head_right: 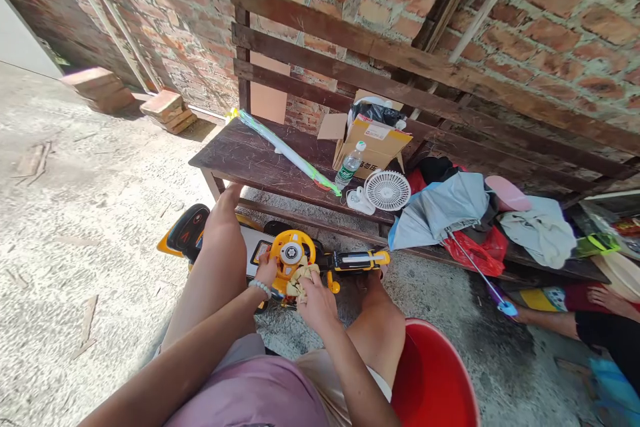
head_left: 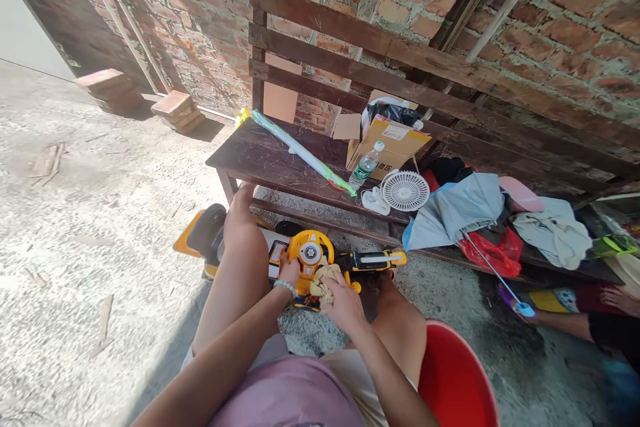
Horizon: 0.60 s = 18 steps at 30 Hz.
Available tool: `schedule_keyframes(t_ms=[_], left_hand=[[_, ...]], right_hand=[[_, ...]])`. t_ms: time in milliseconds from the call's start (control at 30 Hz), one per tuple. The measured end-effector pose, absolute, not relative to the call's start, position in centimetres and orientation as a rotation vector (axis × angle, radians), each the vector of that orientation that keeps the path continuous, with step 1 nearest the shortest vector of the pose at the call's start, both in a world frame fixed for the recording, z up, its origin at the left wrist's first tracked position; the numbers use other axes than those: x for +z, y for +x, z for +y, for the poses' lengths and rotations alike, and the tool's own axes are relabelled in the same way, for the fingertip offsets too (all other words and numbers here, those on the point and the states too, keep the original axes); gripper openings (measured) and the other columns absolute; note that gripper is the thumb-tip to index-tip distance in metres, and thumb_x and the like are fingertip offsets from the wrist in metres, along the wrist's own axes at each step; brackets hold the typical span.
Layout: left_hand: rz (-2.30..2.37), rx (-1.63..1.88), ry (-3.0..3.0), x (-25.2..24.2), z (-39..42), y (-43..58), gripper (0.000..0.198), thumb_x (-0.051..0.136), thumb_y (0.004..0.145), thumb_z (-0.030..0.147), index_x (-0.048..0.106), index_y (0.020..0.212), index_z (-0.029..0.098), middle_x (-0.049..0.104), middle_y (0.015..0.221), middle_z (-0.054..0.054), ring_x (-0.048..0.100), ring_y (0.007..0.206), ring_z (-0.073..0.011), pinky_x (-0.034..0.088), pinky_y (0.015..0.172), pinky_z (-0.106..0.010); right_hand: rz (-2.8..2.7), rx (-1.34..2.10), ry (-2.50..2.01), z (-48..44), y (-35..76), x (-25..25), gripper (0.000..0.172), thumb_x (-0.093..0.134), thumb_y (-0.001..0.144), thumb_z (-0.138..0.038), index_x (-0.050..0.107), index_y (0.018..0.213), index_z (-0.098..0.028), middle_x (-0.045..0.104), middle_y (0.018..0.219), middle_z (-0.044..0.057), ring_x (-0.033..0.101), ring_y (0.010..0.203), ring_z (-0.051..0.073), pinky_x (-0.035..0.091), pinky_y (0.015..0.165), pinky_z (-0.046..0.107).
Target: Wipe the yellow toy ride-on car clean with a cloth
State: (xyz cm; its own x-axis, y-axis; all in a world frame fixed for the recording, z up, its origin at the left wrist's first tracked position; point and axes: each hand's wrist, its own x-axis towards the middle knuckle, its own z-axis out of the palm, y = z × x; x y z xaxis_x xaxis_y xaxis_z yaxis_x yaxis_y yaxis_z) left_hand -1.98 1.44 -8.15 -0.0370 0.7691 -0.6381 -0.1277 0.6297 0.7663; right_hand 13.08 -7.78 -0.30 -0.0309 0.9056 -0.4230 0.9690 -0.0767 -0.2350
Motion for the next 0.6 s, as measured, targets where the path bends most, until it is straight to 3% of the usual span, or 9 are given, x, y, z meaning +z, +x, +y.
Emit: schedule_keyframes(t_ms=[133, 267, 400, 600], left_hand=[[1.43, 0.848, 1.051, -6.9, 0.7, -2.1, 0.068, 0.071, 0.077, 0.03, 0.05, 0.142, 0.025, 0.032, 0.167, -0.009, 0.016, 0.159, -0.0309, 0.013, 0.13, -0.047], [1.407, 0.407, 1.861, -7.9, -0.7, -1.4, 0.073, 0.066, 0.084, 0.032, 0.048, 0.153, 0.02, 0.021, 0.173, -0.014, 0.004, 0.16, -0.0401, -0.007, 0.127, -0.061], [1.441, 0.135, 2.106, -9.5, -1.0, -1.2, 0.079, 0.062, 0.089, 0.034, 0.037, 0.162, 0.023, 0.01, 0.175, -0.014, -0.001, 0.16, -0.0424, -0.006, 0.125, -0.067], [1.416, 0.09, 2.094, -9.2, -0.8, -1.5, 0.078, 0.057, 0.09, 0.025, 0.032, 0.164, 0.023, 0.005, 0.175, -0.012, -0.003, 0.161, -0.0396, -0.001, 0.123, -0.071]], right_hand=[[1.954, -0.552, 2.54, -6.8, 17.0, 1.3, 0.056, 0.05, 0.092, -0.03, 0.055, 0.147, -0.03, 0.039, 0.162, 0.007, 0.064, 0.117, 0.025, 0.053, 0.094, 0.032], [1.796, -0.559, 2.614, -4.3, 19.5, 0.4, 0.056, 0.051, 0.094, -0.035, 0.054, 0.149, -0.029, 0.044, 0.159, 0.01, 0.067, 0.111, 0.025, 0.054, 0.088, 0.033], [1.8, -0.638, 2.649, -2.1, 20.6, -2.3, 0.046, 0.047, 0.096, -0.036, 0.063, 0.139, -0.029, 0.058, 0.144, 0.007, 0.066, 0.112, 0.022, 0.052, 0.094, 0.032], [1.636, -0.633, 2.823, -0.3, 22.8, -4.2, 0.05, 0.038, 0.101, -0.042, 0.062, 0.141, -0.021, 0.066, 0.136, 0.012, 0.063, 0.121, 0.025, 0.051, 0.099, 0.032]])
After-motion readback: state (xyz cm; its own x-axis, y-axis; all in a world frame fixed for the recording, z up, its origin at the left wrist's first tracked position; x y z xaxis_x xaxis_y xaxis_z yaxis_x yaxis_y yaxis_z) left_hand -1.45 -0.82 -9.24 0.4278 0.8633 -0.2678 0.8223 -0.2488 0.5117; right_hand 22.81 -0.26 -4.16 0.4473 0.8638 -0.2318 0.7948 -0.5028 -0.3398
